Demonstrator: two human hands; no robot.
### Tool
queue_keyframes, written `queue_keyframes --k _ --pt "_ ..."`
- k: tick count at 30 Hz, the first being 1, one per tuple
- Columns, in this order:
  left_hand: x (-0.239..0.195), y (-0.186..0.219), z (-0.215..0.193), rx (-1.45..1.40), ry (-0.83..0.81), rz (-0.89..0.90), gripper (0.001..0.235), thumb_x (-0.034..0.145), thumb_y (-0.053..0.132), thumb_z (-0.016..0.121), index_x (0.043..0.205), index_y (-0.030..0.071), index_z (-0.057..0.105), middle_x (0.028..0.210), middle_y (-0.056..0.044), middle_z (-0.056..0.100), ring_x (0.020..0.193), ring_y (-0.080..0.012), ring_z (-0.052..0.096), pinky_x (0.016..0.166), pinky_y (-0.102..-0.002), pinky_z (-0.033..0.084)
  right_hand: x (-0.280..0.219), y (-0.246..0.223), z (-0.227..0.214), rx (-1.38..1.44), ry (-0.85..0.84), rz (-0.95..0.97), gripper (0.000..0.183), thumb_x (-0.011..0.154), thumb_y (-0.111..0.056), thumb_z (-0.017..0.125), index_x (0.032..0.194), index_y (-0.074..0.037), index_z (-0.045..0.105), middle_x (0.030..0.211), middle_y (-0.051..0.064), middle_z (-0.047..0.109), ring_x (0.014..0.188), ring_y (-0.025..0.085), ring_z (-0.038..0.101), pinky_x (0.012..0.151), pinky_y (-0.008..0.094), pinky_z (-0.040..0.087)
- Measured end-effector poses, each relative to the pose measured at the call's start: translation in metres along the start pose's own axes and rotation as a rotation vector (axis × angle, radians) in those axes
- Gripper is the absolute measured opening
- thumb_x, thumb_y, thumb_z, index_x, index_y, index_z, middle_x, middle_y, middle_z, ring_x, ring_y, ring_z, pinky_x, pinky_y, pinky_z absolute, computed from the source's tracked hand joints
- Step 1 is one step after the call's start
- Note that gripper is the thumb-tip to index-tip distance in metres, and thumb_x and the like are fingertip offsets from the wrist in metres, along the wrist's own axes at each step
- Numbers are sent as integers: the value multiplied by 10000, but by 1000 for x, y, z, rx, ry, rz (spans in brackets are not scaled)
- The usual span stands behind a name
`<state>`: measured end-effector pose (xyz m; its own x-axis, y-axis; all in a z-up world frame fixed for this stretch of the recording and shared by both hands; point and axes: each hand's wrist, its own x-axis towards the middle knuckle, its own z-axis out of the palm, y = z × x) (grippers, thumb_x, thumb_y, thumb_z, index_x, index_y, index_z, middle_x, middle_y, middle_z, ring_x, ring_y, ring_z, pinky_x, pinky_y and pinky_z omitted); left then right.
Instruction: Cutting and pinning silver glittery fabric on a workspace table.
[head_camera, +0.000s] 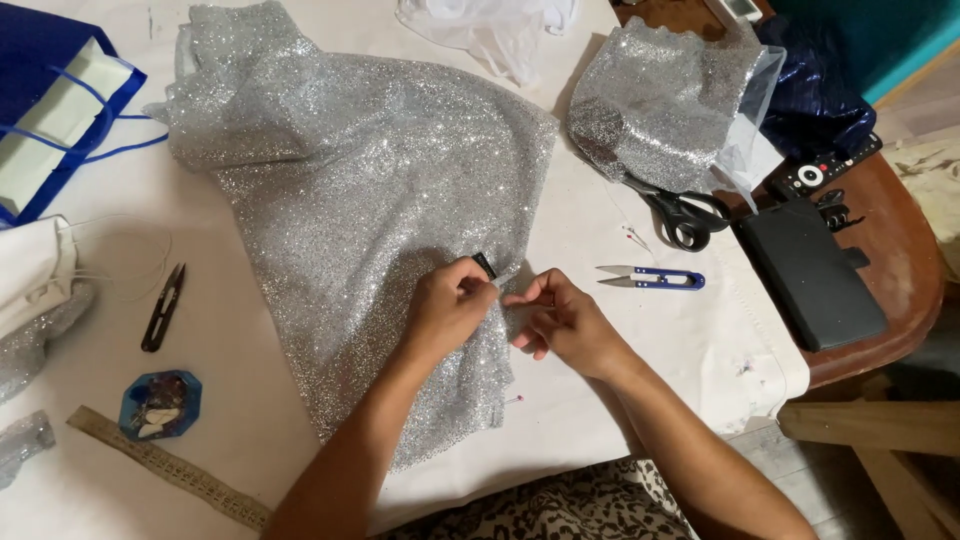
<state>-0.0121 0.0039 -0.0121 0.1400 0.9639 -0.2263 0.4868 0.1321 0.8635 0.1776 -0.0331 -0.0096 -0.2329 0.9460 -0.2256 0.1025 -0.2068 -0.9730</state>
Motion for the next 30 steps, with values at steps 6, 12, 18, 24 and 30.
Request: queue_keyframes --k 6,12,18,24,30 --pt "9 -9 -3 6 -17 -23 257 785 376 691 893 147 738 862 -70 746 832 -279 721 741 -372 525 17 -11 -1 -25 38 -52 243 908 85 433 1145 79 484 1169 301 610 691 211 724 508 236 622" --pt "11 -10 -5 -95 -58 -18 196 833 251 657 914 88 730 865 -115 714 759 -277 702 685 -362 507 24 -7 -14 -17 89 -65 260 897 92 430 1151 50 466 1175 302 596 660 229 723 471 234 602" --pt "7 -6 -10 -125 -83 19 229 874 221 624 962 27 708 918 -172 700 881 -319 671 765 -398 499 32 23 -14 -213 65 -99 294 867 88 552 1152 17 558 1206 305 617 729 298 728 549 332 604" --pt "13 -17 -14 -248 -51 10 177 883 170 622 975 32 685 945 -163 646 947 -314 618 813 -413 483 45 7 -38 -327 184 -180 373 878 65 596 1232 -44 551 1244 266 611 798 297 709 648 376 593" --pt "11 -12 -20 -440 29 -52 167 831 193 681 962 90 686 1037 -123 701 990 -239 658 866 -379 519 35 -51 1 -501 -140 -242 134 780 -8 772 905 7 726 746 225 719 594 292 682 549 373 553"
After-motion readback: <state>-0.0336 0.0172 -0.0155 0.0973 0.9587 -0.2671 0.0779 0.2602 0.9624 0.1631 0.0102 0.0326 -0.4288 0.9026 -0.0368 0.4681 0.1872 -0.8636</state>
